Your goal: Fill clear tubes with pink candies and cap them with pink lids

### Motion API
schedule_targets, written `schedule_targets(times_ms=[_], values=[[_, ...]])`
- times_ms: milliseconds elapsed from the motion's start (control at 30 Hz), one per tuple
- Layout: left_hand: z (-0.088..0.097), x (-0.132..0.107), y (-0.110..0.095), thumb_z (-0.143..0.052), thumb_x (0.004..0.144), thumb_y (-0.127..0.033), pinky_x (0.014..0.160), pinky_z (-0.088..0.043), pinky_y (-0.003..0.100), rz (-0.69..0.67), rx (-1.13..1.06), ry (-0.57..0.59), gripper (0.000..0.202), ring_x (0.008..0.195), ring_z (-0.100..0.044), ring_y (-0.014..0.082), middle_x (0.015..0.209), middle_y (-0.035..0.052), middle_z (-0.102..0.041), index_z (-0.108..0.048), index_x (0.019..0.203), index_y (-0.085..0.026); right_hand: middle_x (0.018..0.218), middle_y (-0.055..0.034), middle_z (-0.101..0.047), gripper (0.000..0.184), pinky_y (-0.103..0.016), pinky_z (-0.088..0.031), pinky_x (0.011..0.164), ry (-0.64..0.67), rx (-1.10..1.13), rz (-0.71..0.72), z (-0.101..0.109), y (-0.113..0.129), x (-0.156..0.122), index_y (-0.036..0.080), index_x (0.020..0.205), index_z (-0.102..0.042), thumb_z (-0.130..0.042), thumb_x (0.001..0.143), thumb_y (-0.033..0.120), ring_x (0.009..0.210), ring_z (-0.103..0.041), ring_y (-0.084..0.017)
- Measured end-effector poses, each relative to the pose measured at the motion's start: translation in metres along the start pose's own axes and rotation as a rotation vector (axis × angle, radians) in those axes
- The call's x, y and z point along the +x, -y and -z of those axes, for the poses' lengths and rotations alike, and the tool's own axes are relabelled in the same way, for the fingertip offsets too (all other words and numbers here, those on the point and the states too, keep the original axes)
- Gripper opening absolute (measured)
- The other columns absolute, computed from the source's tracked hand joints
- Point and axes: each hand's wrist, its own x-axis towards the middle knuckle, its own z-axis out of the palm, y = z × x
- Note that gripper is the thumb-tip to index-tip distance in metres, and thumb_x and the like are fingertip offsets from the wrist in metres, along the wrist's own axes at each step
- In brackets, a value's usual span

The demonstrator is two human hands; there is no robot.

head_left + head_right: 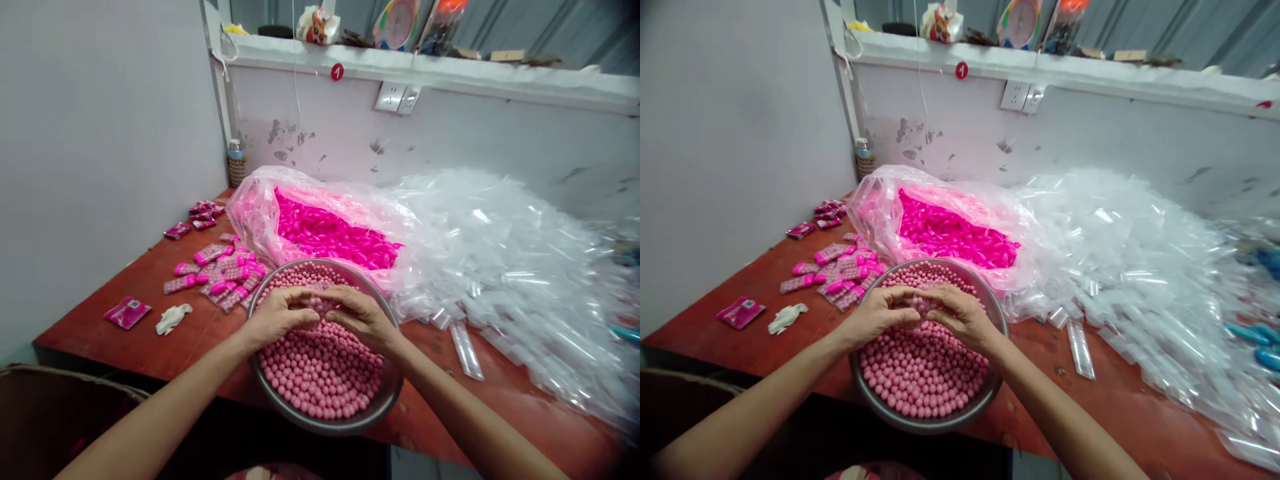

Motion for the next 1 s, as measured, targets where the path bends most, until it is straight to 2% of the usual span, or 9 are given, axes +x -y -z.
schedule_targets(times_ms=[100, 233, 433, 500, 633, 733, 800, 867, 1000], values=[[0.005, 0.0, 0.007, -0.061, 0.071, -0.016, 0.071, -0.047, 0.025, -0.006, 0.07, 0.043, 0.02, 0.075, -0.06, 0.0144, 0.081, 0.0023, -0.066, -0.068, 0.09, -0.011, 0.102, -0.0044, -0.065, 0.032, -0.032, -0.046, 0.083, 0.022, -0.038, -0.019, -0.002, -0.001, -0.005, 0.028, 0.115, -0.057, -0.057, 0.084, 0.025, 0.095, -0.059, -0.019], [0.006, -0.001, 0.013, -0.059, 0.073, -0.019, 0.074, -0.047, 0.027, -0.018, 0.15, 0.013, 0.018, 0.079, -0.061, 0.017, 0.083, 0.0034, -0.067, -0.069, 0.086, -0.011, 0.089, -0.0035, -0.066, 0.021, -0.028, -0.048, 0.073, 0.023, -0.01, -0.108, -0.002, -0.003, -0.009, 0.023, 0.104, -0.06, -0.059, 0.082, 0.026, 0.08, -0.062, -0.016], [0.003, -0.002, 0.005, -0.055, 0.077, -0.02, 0.074, -0.047, 0.026, -0.091, 0.329, 0.03, 0.017, 0.079, -0.062, 0.0179, 0.081, 0.0028, -0.069, -0.069, 0.085, -0.014, 0.083, -0.002, -0.065, 0.018, -0.023, -0.048, 0.065, 0.067, 0.026, -0.18, 0.0, -0.002, -0.006, 0.021, 0.096, -0.061, -0.063, 0.079, 0.027, 0.073, -0.062, -0.014], [0.004, -0.002, 0.004, -0.057, 0.076, -0.022, 0.073, -0.048, 0.027, -0.088, 0.342, -0.013, 0.018, 0.08, -0.063, 0.0186, 0.084, 0.0036, -0.07, -0.069, 0.086, -0.014, 0.074, -0.0004, -0.064, 0.011, -0.022, -0.048, 0.059, 0.044, 0.079, -0.232, -0.001, 0.0, -0.007, 0.02, 0.09, -0.061, -0.059, 0.082, 0.027, 0.064, -0.061, -0.012], [0.006, -0.003, 0.01, -0.06, 0.075, -0.025, 0.084, -0.048, 0.031, -0.076, 0.375, -0.153, 0.021, 0.09, -0.063, 0.0212, 0.094, 0.0034, -0.072, -0.069, 0.093, -0.018, 0.065, 0.0016, -0.062, 0.015, -0.02, -0.047, 0.053, 0.078, 0.086, -0.264, 0.002, 0.003, -0.014, 0.019, 0.089, -0.061, -0.059, 0.082, 0.032, 0.056, -0.06, -0.011], [0.007, -0.004, 0.017, -0.06, 0.075, -0.029, 0.085, -0.049, 0.033, -0.053, 0.364, -0.234, 0.028, 0.093, -0.063, 0.0222, 0.099, 0.004, -0.071, -0.067, 0.101, -0.018, 0.08, -0.0018, -0.067, 0.026, -0.021, -0.049, 0.062, 0.122, -0.091, -0.201, 0.021, -0.003, -0.014, 0.019, 0.098, -0.062, -0.064, 0.077, 0.035, 0.068, -0.063, -0.013], [0.007, -0.005, 0.02, -0.06, 0.076, -0.031, 0.083, -0.05, 0.033, -0.028, 0.349, -0.266, 0.033, 0.091, -0.064, 0.0224, 0.098, 0.0045, -0.071, -0.066, 0.105, -0.018, 0.091, -0.0031, -0.068, 0.026, -0.023, -0.05, 0.069, 0.02, -0.349, -0.242, 0.044, -0.018, -0.009, 0.021, 0.103, -0.061, -0.061, 0.08, 0.034, 0.078, -0.063, -0.014], [0.007, -0.004, 0.021, -0.06, 0.076, -0.032, 0.084, -0.05, 0.033, -0.021, 0.335, -0.275, 0.033, 0.091, -0.065, 0.0223, 0.097, 0.0044, -0.071, -0.066, 0.106, -0.018, 0.095, -0.0037, -0.068, 0.022, -0.026, -0.049, 0.075, -0.116, -0.698, -0.372, 0.073, -0.043, 0.002, 0.022, 0.105, -0.06, -0.049, 0.088, 0.028, 0.083, -0.063, -0.016], [0.008, -0.003, 0.019, -0.061, 0.076, -0.031, 0.085, -0.05, 0.032, -0.046, 0.322, -0.268, 0.028, 0.094, -0.064, 0.0223, 0.099, 0.0036, -0.072, -0.068, 0.1, -0.02, 0.108, -0.0119, -0.064, 0.028, -0.036, -0.045, 0.085, -0.056, -0.876, -0.46, 0.122, -0.105, 0.031, 0.017, 0.107, -0.061, -0.043, 0.087, 0.015, 0.098, -0.059, -0.024]])
